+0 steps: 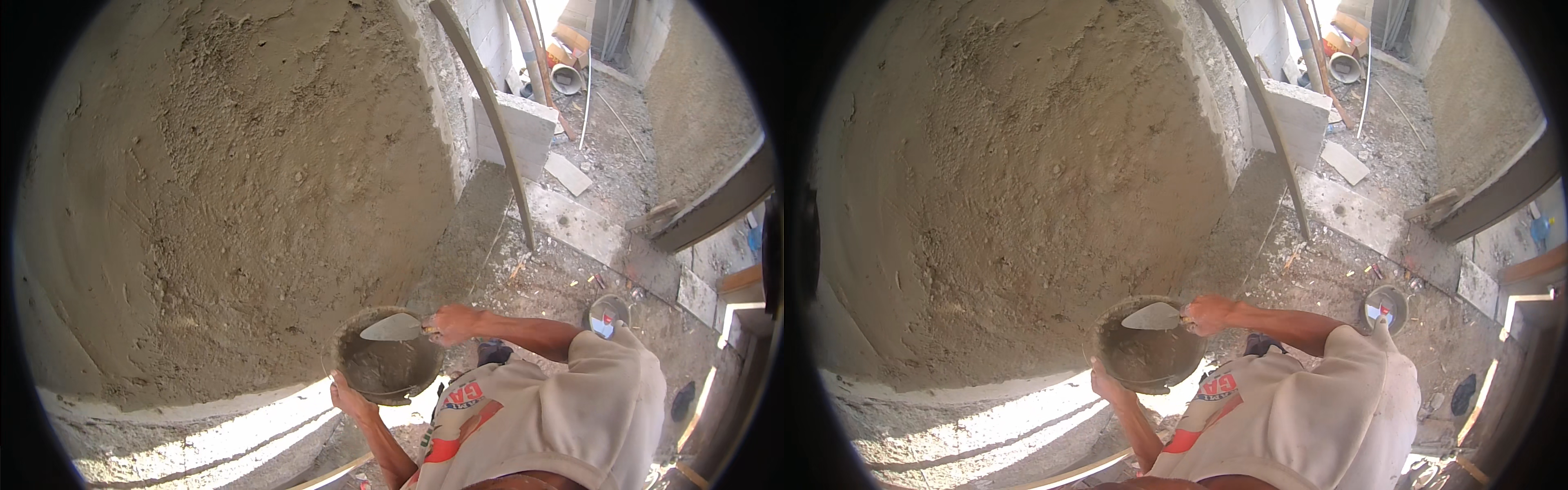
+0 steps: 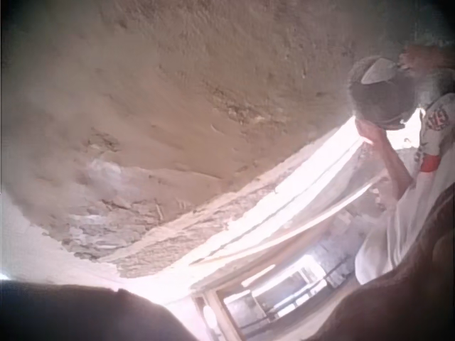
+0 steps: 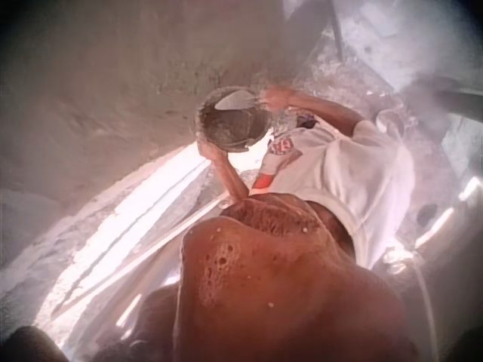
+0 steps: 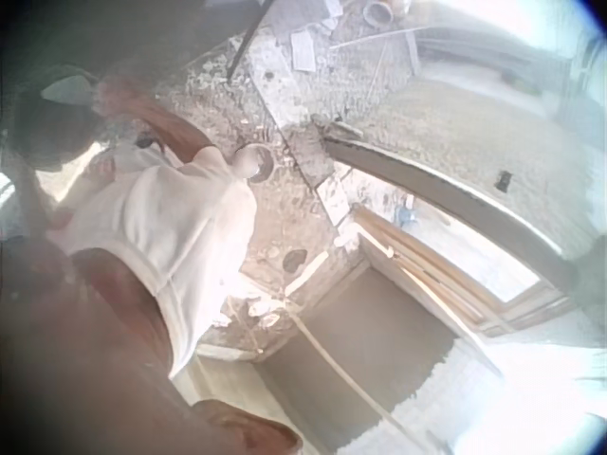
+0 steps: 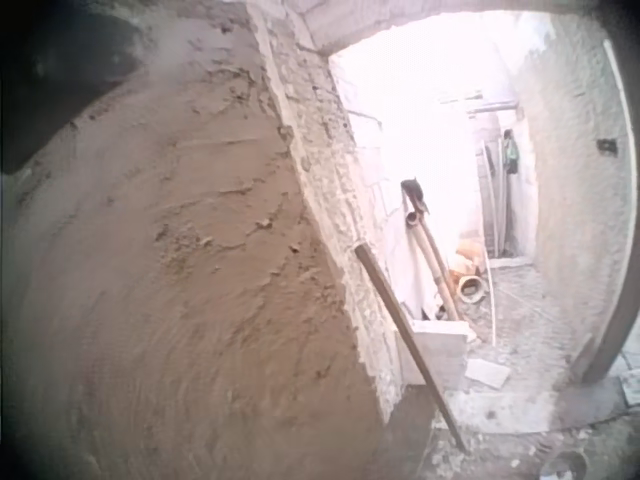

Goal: The person applies mortar to a wall using a trowel, periodically taking more mortar from a bucket and smoothing the mixture onto the surface.

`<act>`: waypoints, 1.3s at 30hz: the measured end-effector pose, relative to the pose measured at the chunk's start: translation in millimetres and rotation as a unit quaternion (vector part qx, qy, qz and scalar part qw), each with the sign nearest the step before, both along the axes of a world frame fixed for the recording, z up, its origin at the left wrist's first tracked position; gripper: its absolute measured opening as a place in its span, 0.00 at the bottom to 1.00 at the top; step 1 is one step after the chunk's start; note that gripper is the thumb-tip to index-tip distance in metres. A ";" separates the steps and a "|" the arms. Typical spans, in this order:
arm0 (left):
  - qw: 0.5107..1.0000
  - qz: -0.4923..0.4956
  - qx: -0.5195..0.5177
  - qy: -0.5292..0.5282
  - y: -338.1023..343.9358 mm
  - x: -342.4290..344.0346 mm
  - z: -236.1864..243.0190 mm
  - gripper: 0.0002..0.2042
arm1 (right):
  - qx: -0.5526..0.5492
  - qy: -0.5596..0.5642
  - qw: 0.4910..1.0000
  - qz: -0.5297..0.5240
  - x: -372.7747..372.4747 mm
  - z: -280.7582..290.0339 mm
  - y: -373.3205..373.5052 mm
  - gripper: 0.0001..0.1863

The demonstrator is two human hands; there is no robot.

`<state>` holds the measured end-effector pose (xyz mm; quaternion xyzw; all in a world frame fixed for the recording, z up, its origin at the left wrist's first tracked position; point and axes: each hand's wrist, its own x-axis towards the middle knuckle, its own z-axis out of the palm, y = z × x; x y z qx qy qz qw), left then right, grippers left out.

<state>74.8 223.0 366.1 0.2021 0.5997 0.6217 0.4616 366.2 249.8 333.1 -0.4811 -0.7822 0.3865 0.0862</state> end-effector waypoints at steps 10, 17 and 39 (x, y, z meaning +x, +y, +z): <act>0.955 -0.223 0.126 0.148 63.7 53.8 16.4 0.22 | 0.096 -0.203 0.972 -0.066 -43.4 -58.1 -13.4 0.12; 0.934 -0.290 0.116 0.175 64.1 76.7 54.9 0.22 | 0.041 -0.136 0.990 0.013 -14.4 -54.6 -6.3 0.12; 0.979 -0.109 -0.020 -0.169 25.6 46.9 -35.0 0.26 | -0.333 0.566 0.718 -0.231 104.5 73.0 -14.6 0.17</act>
